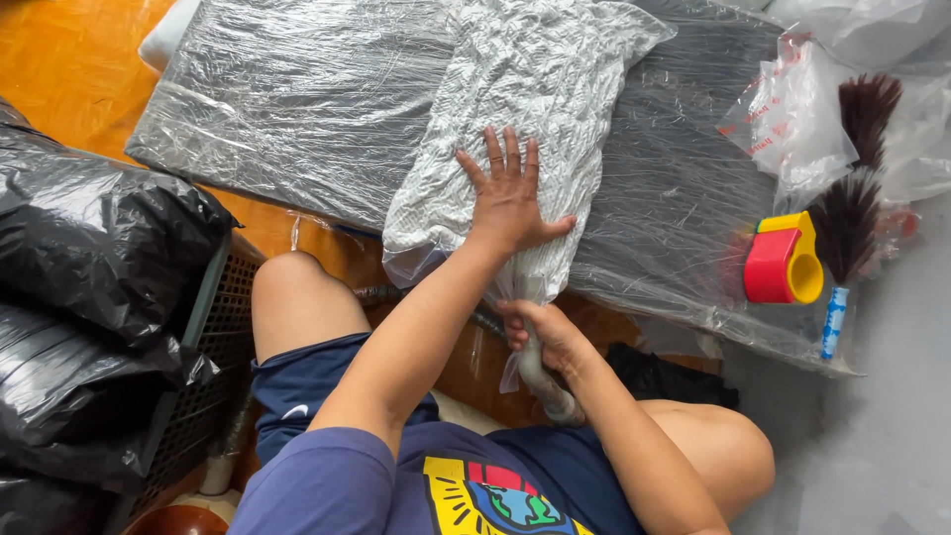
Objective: Compressing foam material inside a plastic bag using a vacuum cleaner and sealing it with tape.
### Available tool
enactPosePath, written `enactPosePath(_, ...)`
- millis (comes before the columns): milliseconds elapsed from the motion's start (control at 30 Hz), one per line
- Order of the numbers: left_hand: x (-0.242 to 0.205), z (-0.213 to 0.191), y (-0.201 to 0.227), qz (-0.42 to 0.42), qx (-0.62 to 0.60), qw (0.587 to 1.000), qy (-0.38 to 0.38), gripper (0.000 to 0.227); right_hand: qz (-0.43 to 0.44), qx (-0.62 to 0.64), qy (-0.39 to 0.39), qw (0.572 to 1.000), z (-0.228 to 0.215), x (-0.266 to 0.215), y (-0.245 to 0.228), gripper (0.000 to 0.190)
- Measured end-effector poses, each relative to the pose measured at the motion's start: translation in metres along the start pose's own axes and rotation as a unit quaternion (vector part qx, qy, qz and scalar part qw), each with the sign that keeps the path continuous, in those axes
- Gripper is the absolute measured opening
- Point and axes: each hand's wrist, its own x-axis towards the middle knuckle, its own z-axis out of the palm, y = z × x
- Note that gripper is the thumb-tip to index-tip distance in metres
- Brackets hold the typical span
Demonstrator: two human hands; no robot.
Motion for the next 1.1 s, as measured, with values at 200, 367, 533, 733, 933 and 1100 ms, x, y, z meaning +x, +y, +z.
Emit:
enactPosePath(200,0.001,0.001,0.000,0.001,0.006,1.000,0.004,0.126,0.004,-0.006,-0.008,1.000,0.001,0.001,-0.002,0.016)
enactPosePath(367,0.002,-0.002,0.001,-0.001,0.011,1.000,0.004,0.125,0.002,-0.005,-0.010,1.000,0.004,-0.002,-0.007,0.017)
enactPosePath(533,0.003,0.002,0.000,0.000,0.015,1.000,0.001,0.125,-0.001,-0.004,-0.010,1.000,0.002,0.000,-0.005,0.015)
enactPosePath(733,0.003,-0.001,0.001,-0.001,0.014,1.000,0.002,0.126,-0.003,-0.001,-0.006,1.000,0.005,-0.003,-0.008,0.019)
enactPosePath(933,0.018,0.041,-0.013,0.050,0.030,0.997,0.043,0.132,0.043,0.021,-0.048,0.998,0.000,-0.005,-0.015,0.017)
enactPosePath(1100,0.016,0.041,-0.012,0.050,0.032,0.997,0.050,0.130,0.050,0.020,-0.048,0.997,-0.003,-0.004,-0.013,0.022)
